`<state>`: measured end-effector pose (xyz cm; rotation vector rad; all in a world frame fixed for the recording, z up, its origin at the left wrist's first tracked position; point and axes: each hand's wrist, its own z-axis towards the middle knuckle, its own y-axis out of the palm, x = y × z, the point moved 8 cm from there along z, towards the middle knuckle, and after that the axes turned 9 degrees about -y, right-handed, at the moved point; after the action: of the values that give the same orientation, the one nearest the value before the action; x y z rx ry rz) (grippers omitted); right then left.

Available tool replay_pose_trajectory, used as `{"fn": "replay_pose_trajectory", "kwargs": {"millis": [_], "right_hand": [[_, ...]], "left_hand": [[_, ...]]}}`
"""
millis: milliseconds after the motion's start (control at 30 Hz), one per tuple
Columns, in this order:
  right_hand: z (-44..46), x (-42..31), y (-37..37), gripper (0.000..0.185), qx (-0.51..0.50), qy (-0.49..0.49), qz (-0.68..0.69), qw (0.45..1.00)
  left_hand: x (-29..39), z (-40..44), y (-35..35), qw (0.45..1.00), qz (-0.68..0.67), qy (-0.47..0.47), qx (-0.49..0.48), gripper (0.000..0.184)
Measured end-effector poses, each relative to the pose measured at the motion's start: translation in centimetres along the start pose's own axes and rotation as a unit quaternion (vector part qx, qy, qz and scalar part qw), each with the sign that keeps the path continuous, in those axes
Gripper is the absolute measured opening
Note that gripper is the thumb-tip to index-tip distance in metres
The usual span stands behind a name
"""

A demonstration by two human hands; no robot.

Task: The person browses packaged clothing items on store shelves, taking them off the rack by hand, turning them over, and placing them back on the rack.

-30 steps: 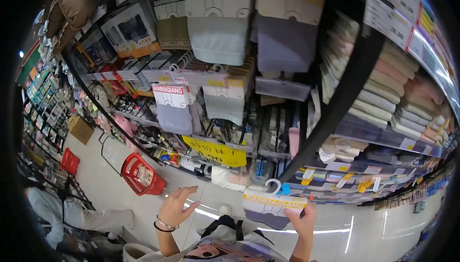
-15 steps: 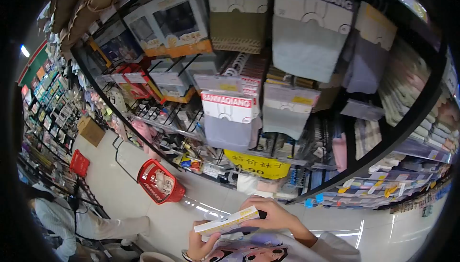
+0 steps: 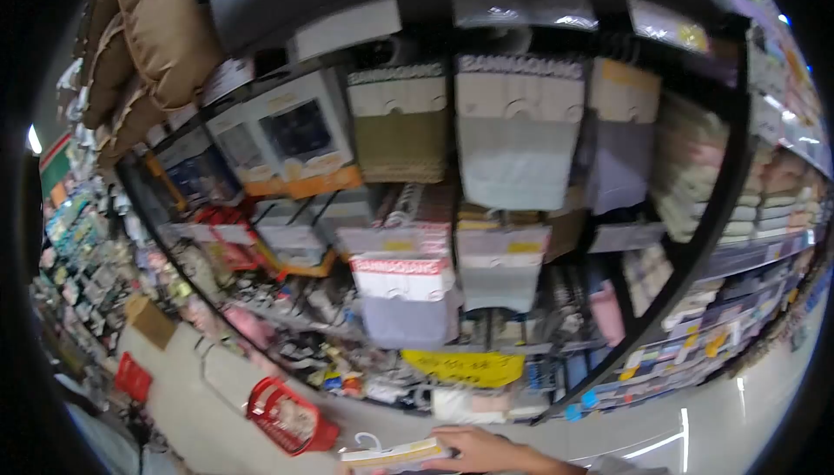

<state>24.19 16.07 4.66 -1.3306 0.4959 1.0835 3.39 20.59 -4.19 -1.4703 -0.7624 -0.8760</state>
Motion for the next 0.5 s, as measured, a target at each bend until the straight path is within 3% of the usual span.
{"fn": "replay_pose_trajectory", "kwargs": {"millis": [33,100,167,200,300,367,433,500], "right_hand": [[-1.4,1.1,-0.3,0.057,-0.048,0.151,0.007,0.987],[-2.9,-1.2,-2.3,0.038,0.068,0.029,-0.027,0.997],[-5.0,-2.5,-4.0,0.034,0.132,-0.019,-0.027,0.991],[-6.4,-3.0,-5.1,0.033,0.164,0.017,-0.005,0.986],[-11.3,-3.4,-7.3,0.03,0.246,0.025,-0.027,0.969],[-15.0,-4.0,-8.0,0.028,0.28,0.029,-0.042,0.959],[-19.4,-4.1,-8.4,0.029,0.304,0.054,-0.07,0.949],[-24.1,-5.5,-9.3,0.029,0.326,0.072,-0.108,0.936]], "left_hand": [[1.4,1.4,0.2,0.996,0.028,0.082,-0.002,0.039],[4.8,2.0,0.6,0.968,0.084,0.234,-0.005,0.046],[11.5,2.4,2.0,0.926,0.069,0.354,-0.112,0.048],[16.6,1.7,2.6,0.918,0.027,0.332,-0.217,0.047],[20.1,-1.2,5.6,0.876,-0.017,0.429,-0.219,0.035],[20.1,-3.8,7.9,0.872,-0.049,0.433,-0.225,0.041],[19.8,-6.0,11.1,0.893,-0.123,0.329,-0.281,0.039],[20.6,-10.3,13.1,0.909,-0.078,0.32,-0.257,0.045]]}}
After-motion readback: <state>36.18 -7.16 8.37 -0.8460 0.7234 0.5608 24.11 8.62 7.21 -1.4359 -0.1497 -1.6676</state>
